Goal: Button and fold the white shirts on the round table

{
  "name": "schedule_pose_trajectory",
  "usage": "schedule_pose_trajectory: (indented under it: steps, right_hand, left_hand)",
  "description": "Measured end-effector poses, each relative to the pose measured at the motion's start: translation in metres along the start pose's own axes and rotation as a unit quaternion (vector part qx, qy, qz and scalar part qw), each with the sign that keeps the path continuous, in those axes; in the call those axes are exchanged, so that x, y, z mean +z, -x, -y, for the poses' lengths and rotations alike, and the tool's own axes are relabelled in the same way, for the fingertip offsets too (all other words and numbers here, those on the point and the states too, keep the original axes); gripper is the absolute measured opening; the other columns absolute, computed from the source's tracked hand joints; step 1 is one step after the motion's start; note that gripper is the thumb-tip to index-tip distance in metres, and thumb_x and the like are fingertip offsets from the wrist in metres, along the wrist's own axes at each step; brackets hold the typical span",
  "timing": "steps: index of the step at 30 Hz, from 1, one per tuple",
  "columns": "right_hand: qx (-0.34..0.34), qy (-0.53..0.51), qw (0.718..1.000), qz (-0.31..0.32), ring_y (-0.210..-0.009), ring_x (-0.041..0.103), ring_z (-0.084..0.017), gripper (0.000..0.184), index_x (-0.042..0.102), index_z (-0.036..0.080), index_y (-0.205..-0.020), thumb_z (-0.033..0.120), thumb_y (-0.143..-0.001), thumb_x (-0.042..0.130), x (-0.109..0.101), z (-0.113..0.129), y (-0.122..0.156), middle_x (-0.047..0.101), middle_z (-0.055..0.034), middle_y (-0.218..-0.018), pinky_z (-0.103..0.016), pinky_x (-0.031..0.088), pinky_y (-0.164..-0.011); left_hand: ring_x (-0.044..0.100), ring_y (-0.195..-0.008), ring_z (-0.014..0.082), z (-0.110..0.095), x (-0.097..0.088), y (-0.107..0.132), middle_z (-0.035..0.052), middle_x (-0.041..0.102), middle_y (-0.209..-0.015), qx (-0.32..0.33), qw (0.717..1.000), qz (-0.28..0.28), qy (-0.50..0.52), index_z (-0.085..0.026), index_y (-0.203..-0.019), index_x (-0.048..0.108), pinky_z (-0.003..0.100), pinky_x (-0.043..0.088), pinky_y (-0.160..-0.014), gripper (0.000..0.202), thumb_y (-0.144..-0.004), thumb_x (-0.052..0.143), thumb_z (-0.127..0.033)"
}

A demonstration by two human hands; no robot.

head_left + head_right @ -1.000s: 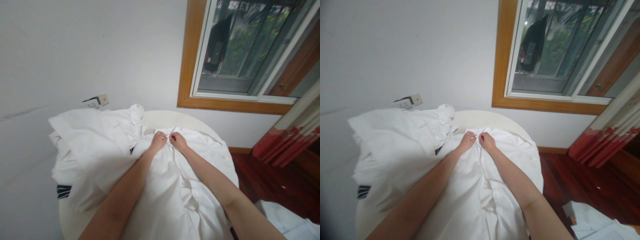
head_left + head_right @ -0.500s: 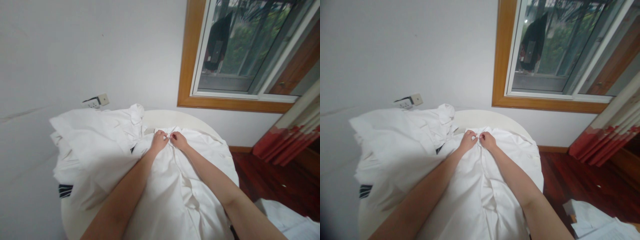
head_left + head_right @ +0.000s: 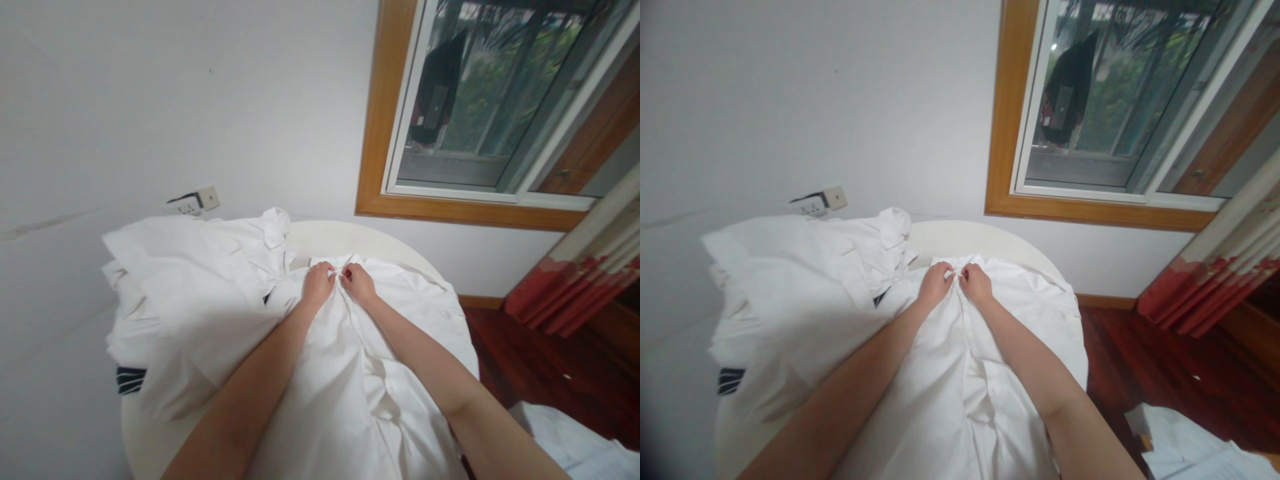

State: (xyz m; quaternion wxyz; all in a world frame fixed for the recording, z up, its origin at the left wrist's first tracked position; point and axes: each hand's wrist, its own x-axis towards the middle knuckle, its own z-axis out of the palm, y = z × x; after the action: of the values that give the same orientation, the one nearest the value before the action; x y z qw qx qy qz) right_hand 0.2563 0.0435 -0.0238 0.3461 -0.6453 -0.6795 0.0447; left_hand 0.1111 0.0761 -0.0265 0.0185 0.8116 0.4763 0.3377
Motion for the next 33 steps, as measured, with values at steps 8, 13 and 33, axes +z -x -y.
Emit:
schedule_pose_trajectory:
  steps: [8,13,33]
  right_hand:
    - [-0.076,0.030,0.995,0.056,-0.080,0.057,-0.014,0.026,0.069,0.024,-0.103,0.018,-0.086,0.050,-0.004,-0.002,0.003,0.058,-0.0041,-0.096,-0.022,0.041,-0.073]
    - [-0.074,-0.009,0.996,0.053,-0.082,0.057,-0.014,0.030,0.072,0.022,-0.099,0.013,-0.081,0.050,-0.007,-0.006,-0.001,0.061,-0.0041,-0.090,-0.023,0.042,-0.077]
    - [0.000,0.166,0.981,0.095,-0.131,0.037,-0.023,0.043,0.048,0.026,-0.135,0.038,-0.096,0.032,-0.017,-0.026,0.001,0.046,-0.0086,-0.141,-0.049,0.024,-0.108]
  left_hand:
    - [0.058,-0.089,0.0189,0.001,-0.005,-0.003,0.0041,0.063,-0.090,-0.018,0.997,-0.055,0.046,-0.019,-0.107,0.052,0.030,0.045,-0.083,0.026,-0.082,0.054,-0.012]
    - [0.060,-0.084,0.0181,0.001,-0.007,-0.003,0.0031,0.066,-0.084,0.014,0.999,0.012,0.043,-0.020,-0.099,0.060,0.029,0.045,-0.080,0.015,-0.090,0.048,-0.025]
    - [0.020,-0.140,0.0367,-0.009,-0.007,0.012,0.0162,0.031,-0.151,-0.182,0.963,0.143,-0.141,-0.022,-0.137,0.044,0.071,0.012,-0.105,0.054,-0.092,0.032,-0.050]
